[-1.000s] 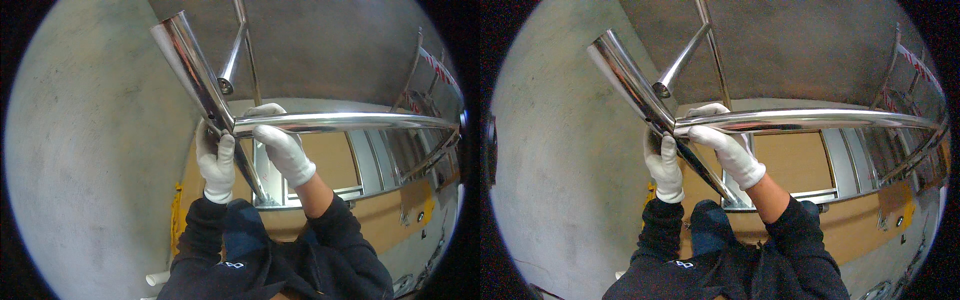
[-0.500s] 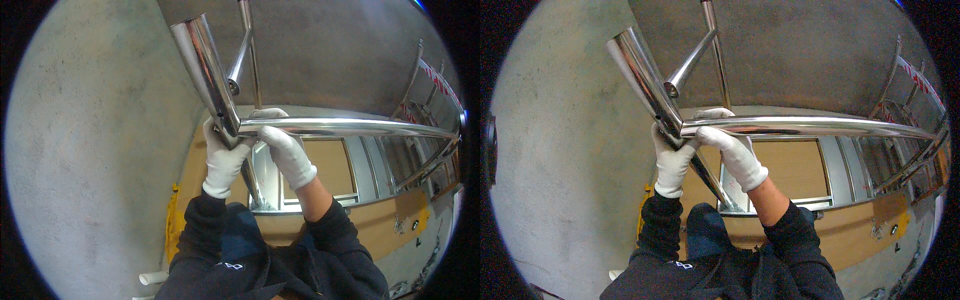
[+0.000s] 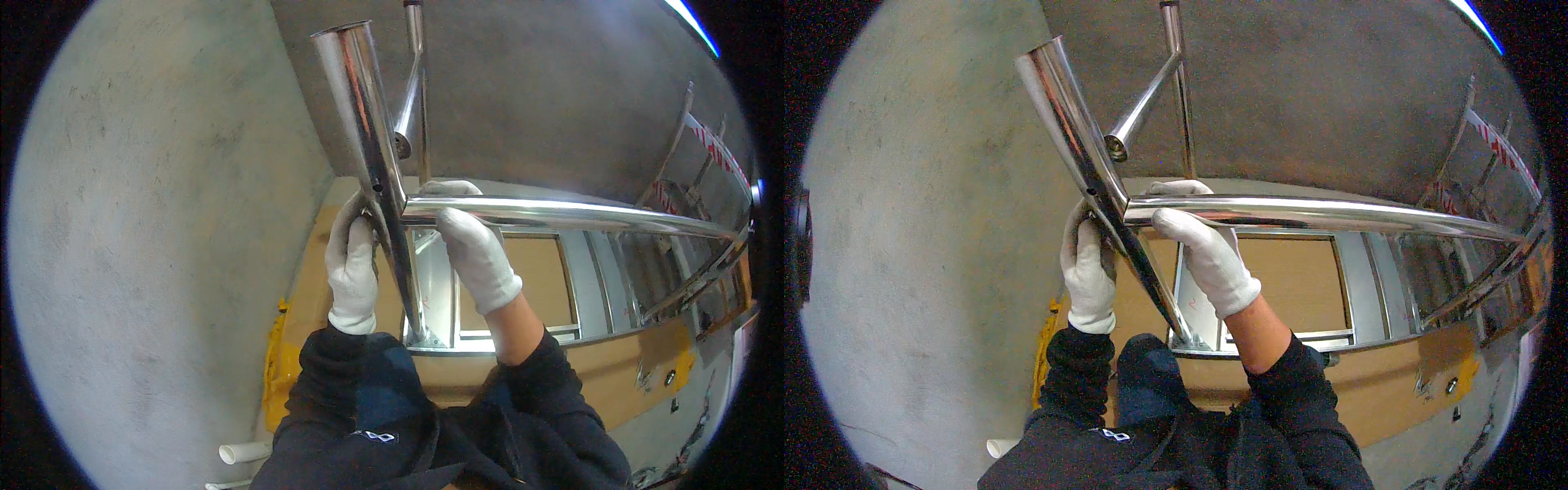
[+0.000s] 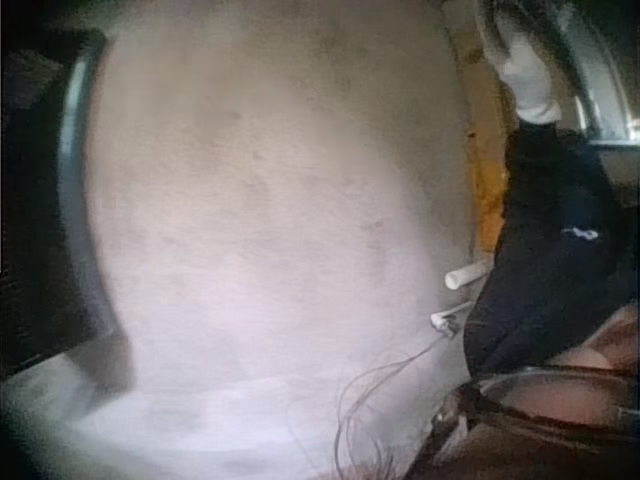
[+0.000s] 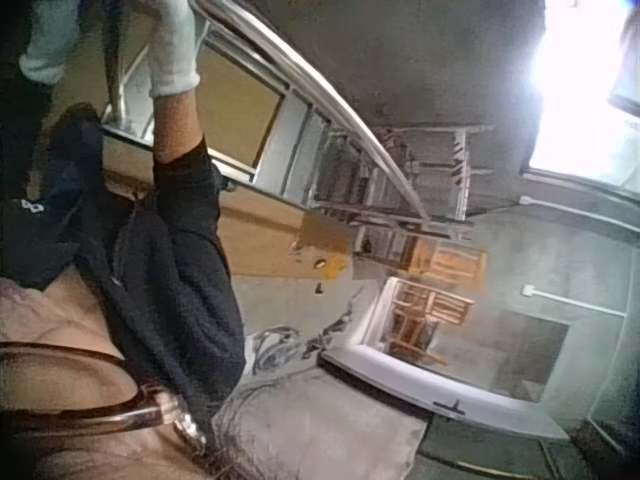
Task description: The person assembles a metal frame by inserting and tightening screws into joints using a screwdriver. They work on multiple connection points, aligning metal tubes and securing them to a base structure.
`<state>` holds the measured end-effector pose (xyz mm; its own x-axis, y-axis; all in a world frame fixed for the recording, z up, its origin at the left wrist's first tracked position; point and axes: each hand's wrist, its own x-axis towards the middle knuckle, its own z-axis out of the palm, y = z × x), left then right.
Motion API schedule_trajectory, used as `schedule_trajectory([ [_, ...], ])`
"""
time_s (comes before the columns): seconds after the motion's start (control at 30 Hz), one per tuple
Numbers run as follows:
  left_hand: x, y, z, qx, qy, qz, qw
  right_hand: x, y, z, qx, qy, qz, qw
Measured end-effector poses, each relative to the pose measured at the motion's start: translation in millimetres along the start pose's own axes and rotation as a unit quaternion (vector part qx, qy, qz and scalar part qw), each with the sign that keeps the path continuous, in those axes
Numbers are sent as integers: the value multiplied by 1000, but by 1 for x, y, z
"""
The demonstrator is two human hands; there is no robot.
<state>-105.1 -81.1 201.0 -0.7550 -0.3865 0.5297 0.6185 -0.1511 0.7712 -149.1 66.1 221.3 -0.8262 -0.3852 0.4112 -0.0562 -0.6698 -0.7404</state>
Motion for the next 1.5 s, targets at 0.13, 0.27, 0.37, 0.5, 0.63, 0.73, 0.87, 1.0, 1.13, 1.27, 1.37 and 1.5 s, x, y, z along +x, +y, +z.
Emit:
schedule_trajectory([
  [0.13,11,5,-9,134,-18,40,990,-1,-1,-2,-7,4,-8,1000],
  [0.27,15,24,-10,152,-67,44,985,0,3,0,18,-5,-10,1000],
  [0.37,16,28,-7,131,-58,1,990,-1,1,0,1,24,6,1000],
  [0.5,15,27,-6,105,-3,27,994,-2,2,1,23,19,12,999],
  [0.63,18,28,-10,79,-13,15,997,0,3,-1,12,12,4,1000],
  [0.73,15,21,-12,48,-14,-11,999,0,4,-1,14,13,4,1000],
  [0.87,6,19,-12,-8,10,-38,999,-2,6,-3,10,27,10,1000],
  [1.0,7,17,-11,10,-7,-44,999,-2,2,1,17,12,22,1000],
  [1.13,10,24,-9,54,-16,-30,998,-1,6,-2,6,18,0,1000],
  [1.27,12,18,-12,80,-7,-16,997,-3,1,2,1,28,7,1000],
  [1.37,12,19,-11,68,-19,-43,997,-1,0,4,34,9,12,999],
  [1.5,12,16,-8,70,0,-18,997,-12,12,-2,48,29,3,998],
])
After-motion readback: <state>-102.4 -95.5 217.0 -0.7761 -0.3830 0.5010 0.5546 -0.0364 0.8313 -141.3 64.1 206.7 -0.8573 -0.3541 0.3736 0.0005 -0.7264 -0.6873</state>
